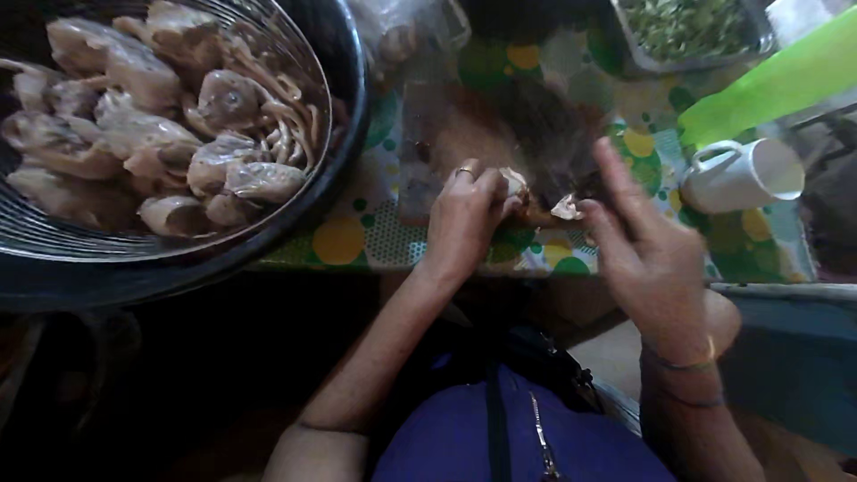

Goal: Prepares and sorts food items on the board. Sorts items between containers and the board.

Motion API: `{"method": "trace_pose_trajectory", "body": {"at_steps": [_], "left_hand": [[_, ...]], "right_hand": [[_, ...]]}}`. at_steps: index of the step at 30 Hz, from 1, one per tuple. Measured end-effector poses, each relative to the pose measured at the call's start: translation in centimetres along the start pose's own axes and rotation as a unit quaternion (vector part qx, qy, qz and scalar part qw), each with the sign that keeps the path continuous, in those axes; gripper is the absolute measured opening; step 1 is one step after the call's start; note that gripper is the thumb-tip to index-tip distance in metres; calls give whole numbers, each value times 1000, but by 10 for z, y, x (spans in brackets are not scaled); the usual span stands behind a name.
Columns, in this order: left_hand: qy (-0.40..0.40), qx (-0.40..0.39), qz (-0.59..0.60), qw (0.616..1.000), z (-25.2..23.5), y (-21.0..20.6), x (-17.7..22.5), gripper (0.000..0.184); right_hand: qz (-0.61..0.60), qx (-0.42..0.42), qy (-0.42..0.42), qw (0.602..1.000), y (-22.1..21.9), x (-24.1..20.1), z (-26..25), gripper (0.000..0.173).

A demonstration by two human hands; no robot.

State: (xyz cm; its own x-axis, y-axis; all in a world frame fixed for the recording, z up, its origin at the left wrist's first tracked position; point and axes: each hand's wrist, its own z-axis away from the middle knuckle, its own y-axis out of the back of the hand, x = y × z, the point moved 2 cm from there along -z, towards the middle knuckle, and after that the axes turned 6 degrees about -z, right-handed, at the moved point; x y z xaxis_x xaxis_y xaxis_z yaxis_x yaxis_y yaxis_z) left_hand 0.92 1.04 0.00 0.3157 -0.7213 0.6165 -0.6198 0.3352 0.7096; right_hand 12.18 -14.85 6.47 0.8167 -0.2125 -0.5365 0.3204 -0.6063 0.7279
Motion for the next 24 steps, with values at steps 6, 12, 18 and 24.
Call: {"method": "trace_pose_trajectory", "body": {"at_steps": [6, 12, 18, 24], "left_hand": [[10, 4, -1, 1000, 4, -1, 2, 20], [-9, -26, 20, 999, 3, 2, -4, 15], [-76, -55, 56, 994, -12, 8, -18, 16], [-111, -12, 97, 989, -10, 8, -29, 9]], "right_hand": [[44, 39, 30, 998, -10, -10, 9, 55], [-22, -123, -90, 988, -14, 31, -5, 53], [-132, -95, -166, 973, -18, 46, 8, 55], [-110, 116, 21, 987, 23, 5, 0, 53]]}}
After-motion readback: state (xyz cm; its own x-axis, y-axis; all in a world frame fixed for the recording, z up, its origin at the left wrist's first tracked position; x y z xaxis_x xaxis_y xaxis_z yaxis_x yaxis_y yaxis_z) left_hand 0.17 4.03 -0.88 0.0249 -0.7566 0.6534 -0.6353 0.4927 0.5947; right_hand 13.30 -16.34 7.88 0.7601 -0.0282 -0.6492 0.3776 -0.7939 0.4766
